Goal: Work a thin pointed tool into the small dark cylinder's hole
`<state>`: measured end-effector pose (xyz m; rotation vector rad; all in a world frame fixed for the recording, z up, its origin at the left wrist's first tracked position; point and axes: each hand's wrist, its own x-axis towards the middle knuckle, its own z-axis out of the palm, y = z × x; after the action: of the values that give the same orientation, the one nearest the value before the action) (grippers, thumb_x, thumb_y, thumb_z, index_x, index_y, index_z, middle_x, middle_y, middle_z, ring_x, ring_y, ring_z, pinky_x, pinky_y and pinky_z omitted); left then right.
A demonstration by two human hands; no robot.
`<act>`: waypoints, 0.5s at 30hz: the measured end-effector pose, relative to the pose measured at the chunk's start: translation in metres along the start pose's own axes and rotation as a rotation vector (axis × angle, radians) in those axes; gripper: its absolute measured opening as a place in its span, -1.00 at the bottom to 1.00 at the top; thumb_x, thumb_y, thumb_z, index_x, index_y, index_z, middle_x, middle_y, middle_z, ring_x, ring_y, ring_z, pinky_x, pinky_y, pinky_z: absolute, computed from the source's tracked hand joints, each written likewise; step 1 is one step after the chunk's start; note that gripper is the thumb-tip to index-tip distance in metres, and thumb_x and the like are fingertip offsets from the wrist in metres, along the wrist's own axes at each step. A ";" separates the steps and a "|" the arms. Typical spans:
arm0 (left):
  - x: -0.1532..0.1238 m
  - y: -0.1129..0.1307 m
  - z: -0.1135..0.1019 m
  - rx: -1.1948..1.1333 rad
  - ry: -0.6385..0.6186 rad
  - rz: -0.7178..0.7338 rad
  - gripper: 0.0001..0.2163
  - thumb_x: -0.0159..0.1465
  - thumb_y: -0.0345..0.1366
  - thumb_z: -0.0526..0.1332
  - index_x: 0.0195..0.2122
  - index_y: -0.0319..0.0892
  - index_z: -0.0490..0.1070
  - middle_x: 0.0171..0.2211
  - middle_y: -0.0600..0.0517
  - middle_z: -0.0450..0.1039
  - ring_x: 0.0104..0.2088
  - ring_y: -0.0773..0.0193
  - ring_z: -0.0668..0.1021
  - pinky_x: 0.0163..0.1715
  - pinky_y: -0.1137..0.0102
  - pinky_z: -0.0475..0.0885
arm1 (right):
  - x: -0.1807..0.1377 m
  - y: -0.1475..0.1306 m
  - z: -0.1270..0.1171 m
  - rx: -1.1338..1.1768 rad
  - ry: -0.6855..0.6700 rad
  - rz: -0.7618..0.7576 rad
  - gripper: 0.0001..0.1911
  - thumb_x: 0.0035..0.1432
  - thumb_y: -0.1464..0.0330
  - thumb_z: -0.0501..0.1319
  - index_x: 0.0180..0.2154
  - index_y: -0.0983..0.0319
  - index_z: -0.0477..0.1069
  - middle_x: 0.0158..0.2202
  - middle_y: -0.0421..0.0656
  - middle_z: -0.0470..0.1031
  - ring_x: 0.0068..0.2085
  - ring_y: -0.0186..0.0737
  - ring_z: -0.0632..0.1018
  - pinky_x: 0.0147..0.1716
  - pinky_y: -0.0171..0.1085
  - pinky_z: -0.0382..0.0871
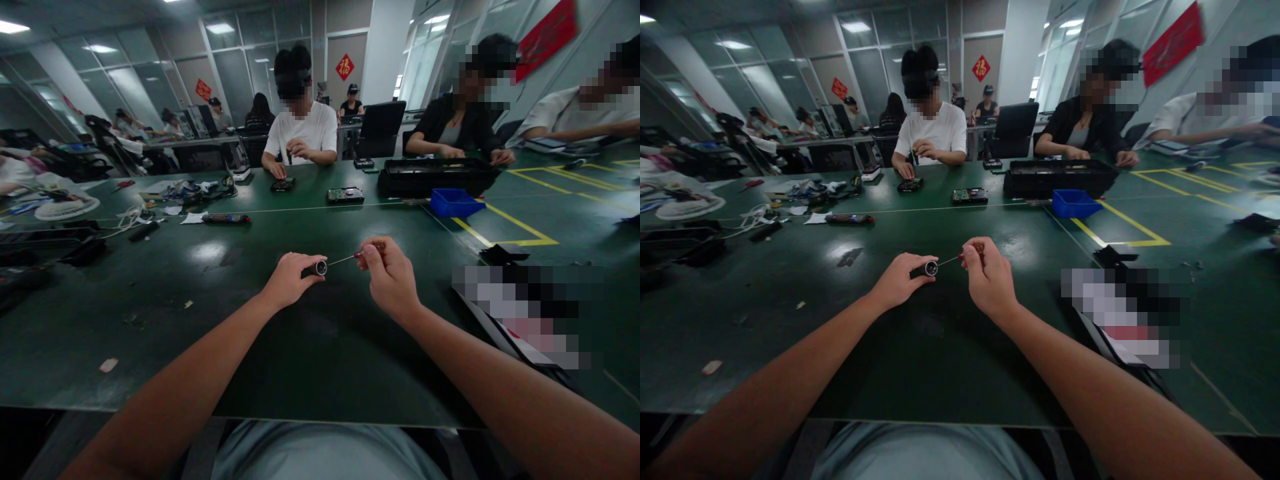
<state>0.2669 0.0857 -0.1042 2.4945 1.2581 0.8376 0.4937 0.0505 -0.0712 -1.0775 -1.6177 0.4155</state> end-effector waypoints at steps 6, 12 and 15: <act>0.001 0.000 0.000 0.028 -0.029 -0.025 -0.63 0.28 -0.18 0.33 0.13 0.01 0.44 -0.03 0.03 0.56 -0.01 0.11 0.52 0.10 0.10 0.27 | -0.001 0.002 0.002 -0.008 -0.097 -0.033 -0.83 0.38 0.25 0.04 -0.18 0.17 0.35 -0.40 -0.18 0.55 -0.34 -0.20 0.59 -0.30 -0.20 0.38; 0.001 0.003 -0.001 0.058 -0.057 -0.064 -0.63 0.27 -0.18 0.34 0.11 0.00 0.46 -0.04 0.03 0.56 -0.01 0.09 0.52 0.07 0.11 0.27 | 0.002 0.003 0.003 -0.093 -0.093 -0.014 -0.81 0.37 0.26 0.03 -0.23 0.18 0.34 -0.43 -0.17 0.53 -0.37 -0.19 0.57 -0.33 -0.21 0.35; 0.001 0.003 -0.001 0.070 -0.072 -0.076 -0.62 0.27 -0.18 0.34 0.12 0.00 0.45 -0.04 0.02 0.57 -0.03 0.09 0.52 0.05 0.10 0.27 | 0.002 0.002 0.002 -0.130 -0.093 -0.013 -0.81 0.37 0.27 0.03 -0.25 0.18 0.34 -0.44 -0.18 0.51 -0.38 -0.19 0.56 -0.35 -0.22 0.33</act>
<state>0.2688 0.0845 -0.1017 2.4885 1.3711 0.6914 0.4930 0.0540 -0.0725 -1.1581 -1.7530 0.3608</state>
